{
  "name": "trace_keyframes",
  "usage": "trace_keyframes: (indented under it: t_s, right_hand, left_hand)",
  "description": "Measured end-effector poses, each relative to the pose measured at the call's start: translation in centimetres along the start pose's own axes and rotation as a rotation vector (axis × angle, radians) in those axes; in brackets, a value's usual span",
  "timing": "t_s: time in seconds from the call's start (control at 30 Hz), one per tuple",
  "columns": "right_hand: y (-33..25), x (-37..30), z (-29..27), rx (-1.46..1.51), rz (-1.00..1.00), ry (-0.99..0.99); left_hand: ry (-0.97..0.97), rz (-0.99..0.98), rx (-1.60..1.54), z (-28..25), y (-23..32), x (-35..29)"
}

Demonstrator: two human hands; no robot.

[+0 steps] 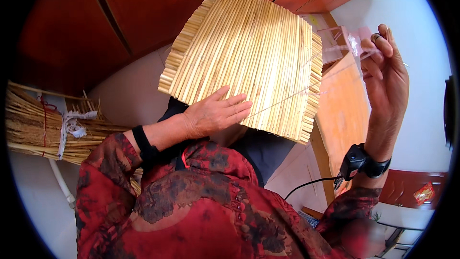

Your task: The person is stitching together thin reed slats using a white thread to assemble a mat, repeatedly pulling the thread through prepared holes and aligning the slats by hand.

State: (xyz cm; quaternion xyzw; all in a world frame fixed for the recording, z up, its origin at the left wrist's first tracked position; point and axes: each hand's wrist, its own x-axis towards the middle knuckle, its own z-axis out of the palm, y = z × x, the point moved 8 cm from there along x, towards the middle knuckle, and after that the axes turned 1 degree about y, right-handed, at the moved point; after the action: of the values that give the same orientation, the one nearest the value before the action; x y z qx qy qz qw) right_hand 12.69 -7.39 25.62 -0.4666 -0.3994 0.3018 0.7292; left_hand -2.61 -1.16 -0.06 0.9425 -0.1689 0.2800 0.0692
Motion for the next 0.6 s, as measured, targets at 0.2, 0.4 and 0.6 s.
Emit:
trace_keyframes:
  t_s: [0.2, 0.4, 0.6]
  right_hand:
    - [-2.0, -1.6, 1.3, -0.214, 0.11, -0.017]
    - [-3.5, -2.4, 2.2, -0.426, 0.05, 0.051]
    - [-6.3, -3.5, 3.6, -0.733, -0.132, 0.131]
  left_hand:
    - [-0.008, 0.006, 0.029, -0.1, 0.1, 0.3]
    - [-0.006, -0.003, 0.02, -0.3, 0.0, 0.3]
    - [0.034, 0.0, -0.003, -0.5, 0.3, 0.6]
